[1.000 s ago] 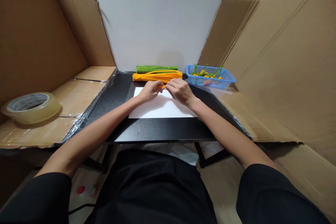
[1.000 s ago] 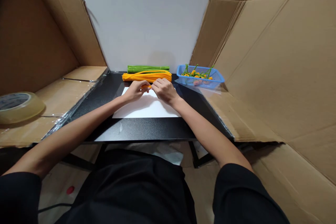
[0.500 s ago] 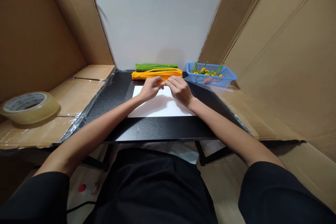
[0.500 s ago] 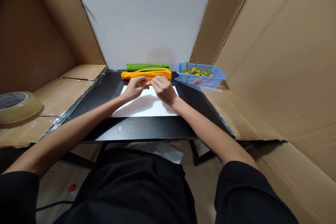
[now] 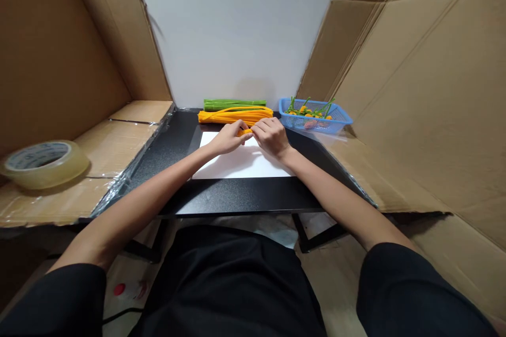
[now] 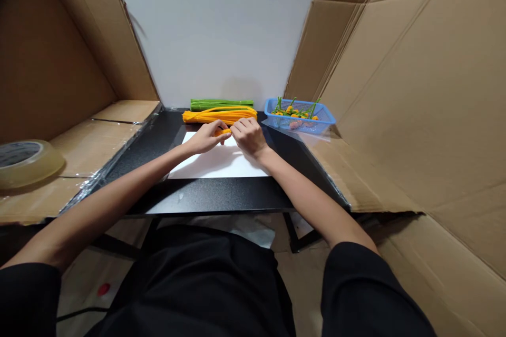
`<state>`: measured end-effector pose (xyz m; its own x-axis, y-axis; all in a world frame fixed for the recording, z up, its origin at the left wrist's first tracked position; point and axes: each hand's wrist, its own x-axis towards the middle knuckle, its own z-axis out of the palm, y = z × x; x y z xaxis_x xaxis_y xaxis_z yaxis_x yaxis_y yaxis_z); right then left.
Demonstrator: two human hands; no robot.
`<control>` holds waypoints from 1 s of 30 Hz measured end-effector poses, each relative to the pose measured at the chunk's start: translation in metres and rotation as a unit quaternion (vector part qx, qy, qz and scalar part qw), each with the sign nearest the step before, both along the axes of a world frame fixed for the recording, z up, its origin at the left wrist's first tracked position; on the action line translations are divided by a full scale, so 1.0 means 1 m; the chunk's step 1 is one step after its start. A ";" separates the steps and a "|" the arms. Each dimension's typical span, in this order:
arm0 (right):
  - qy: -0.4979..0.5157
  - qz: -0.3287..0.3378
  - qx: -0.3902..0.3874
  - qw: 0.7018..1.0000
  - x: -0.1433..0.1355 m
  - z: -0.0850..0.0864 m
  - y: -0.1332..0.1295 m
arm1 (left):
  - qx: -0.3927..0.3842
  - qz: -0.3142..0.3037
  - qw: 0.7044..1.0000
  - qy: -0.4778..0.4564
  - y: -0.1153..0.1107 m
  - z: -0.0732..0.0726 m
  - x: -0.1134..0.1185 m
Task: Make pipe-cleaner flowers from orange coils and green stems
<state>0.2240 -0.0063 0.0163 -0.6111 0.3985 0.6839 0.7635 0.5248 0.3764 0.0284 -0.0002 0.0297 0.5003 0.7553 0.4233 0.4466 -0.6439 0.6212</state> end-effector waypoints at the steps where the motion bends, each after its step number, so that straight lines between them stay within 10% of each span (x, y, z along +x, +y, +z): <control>1: -0.002 0.000 -0.006 1.000 0.001 0.000 0.000 | 0.002 0.000 1.000 0.009 0.000 0.000 -0.001; 30: 0.115 0.031 -0.105 0.987 0.000 0.000 0.001 | 0.235 0.036 0.955 0.176 0.005 -0.006 -0.009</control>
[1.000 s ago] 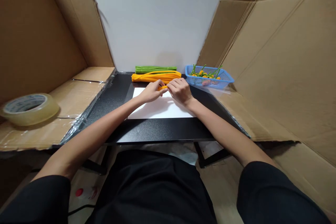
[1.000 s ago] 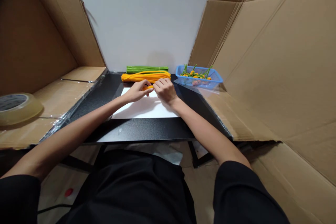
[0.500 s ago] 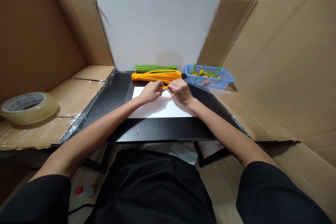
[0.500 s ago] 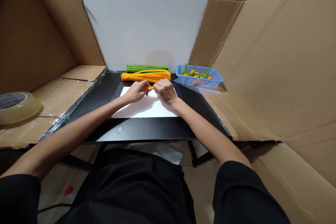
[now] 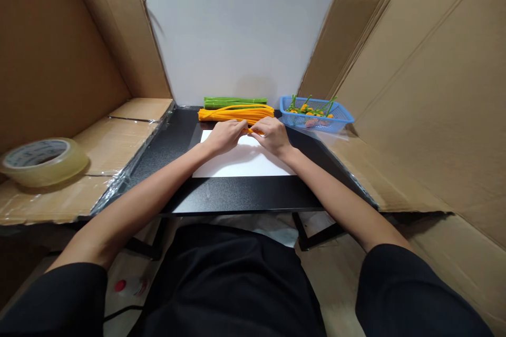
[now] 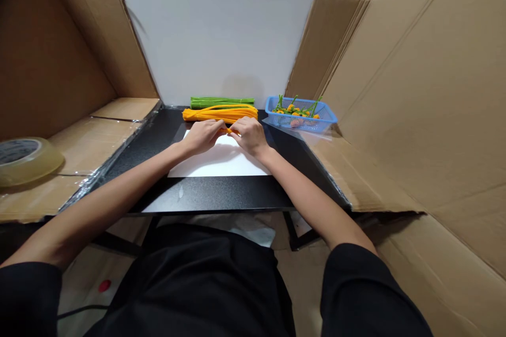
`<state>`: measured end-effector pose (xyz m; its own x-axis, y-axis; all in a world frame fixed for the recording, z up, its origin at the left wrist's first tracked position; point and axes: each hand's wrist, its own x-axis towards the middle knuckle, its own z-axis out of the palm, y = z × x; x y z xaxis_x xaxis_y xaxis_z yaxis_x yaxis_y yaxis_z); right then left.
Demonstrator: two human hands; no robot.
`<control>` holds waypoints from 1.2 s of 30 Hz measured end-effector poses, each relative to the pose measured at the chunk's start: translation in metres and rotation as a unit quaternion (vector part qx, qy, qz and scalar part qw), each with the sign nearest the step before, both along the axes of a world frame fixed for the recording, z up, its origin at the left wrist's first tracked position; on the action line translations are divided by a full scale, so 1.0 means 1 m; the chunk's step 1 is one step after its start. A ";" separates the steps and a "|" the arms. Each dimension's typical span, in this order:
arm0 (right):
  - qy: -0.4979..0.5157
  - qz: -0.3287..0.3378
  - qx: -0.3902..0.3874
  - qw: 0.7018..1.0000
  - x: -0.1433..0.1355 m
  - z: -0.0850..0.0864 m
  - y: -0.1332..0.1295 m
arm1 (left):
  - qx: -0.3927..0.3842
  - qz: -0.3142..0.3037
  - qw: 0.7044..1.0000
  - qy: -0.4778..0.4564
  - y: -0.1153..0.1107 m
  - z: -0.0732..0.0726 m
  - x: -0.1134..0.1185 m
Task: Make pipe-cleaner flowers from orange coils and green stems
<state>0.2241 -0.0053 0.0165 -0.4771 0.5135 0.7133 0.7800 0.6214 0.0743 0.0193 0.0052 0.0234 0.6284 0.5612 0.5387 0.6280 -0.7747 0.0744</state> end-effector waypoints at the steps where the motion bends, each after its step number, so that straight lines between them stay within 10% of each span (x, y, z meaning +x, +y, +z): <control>1: -0.007 0.002 0.000 1.000 0.000 0.000 0.000 | 0.005 -0.005 1.000 0.005 0.000 0.000 0.000; 16: -0.036 0.038 -0.016 0.998 0.002 0.003 -0.003 | 0.054 -0.027 0.998 0.019 0.003 -0.002 -0.003; 36: 0.257 0.057 -0.218 0.940 0.044 0.012 0.023 | 0.026 0.040 0.998 -0.031 0.024 0.002 -0.030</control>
